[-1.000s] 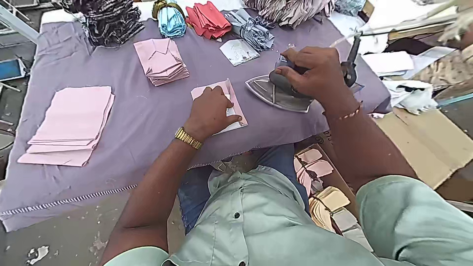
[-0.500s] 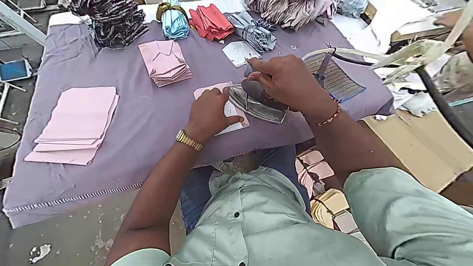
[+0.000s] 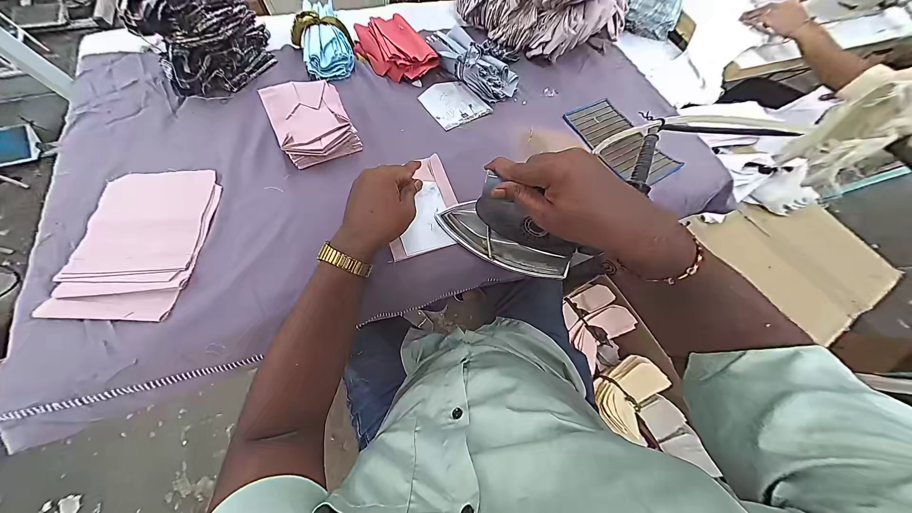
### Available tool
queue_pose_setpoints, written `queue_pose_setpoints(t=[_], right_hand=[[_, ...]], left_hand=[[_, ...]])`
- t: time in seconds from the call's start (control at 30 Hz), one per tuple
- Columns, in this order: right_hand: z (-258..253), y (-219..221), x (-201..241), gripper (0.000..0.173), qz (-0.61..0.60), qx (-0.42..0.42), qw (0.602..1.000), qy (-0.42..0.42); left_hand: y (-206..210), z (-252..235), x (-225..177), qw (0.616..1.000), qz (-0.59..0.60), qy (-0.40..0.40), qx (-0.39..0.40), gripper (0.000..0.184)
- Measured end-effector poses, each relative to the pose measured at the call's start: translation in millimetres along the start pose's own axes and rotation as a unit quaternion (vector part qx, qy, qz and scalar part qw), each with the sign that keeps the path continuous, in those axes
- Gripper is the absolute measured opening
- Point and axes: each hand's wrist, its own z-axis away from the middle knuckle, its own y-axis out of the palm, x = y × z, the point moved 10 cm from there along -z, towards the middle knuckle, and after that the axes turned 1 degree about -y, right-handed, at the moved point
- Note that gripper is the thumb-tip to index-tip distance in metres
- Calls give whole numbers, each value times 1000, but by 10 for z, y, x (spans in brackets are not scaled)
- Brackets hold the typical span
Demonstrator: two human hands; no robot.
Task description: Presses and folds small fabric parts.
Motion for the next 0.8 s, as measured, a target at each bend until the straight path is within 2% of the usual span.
queue_pose_setpoints(t=[0.13, 0.27, 0.33, 0.47, 0.53, 0.67, 0.8], right_hand=[[-112, -23, -204, 37, 32, -26, 998, 56], [-352, 129, -245, 35, 74, -6, 994, 84], [-432, 175, -229, 36, 79, 2, 992, 93], [-383, 152, -201, 37, 74, 13, 992, 97], [-273, 112, -215, 37, 63, 16, 993, 101], [-121, 57, -246, 35, 67, 3, 991, 112], [-193, 99, -241, 35, 77, 1, 990, 121]], left_hand=[[-2, -45, 14, 1000, -14, 8, 23, 35], [42, -325, -112, 990, -76, -3, 122, 31], [52, -582, -165, 985, -101, 2, 142, 29], [346, -1011, -95, 968, -129, 70, 201, 35], [469, -1081, -32, 963, -119, 82, 229, 39], [463, -1089, 56, 970, -29, 52, 236, 15], [383, -1013, -36, 966, 38, 47, 252, 8]])
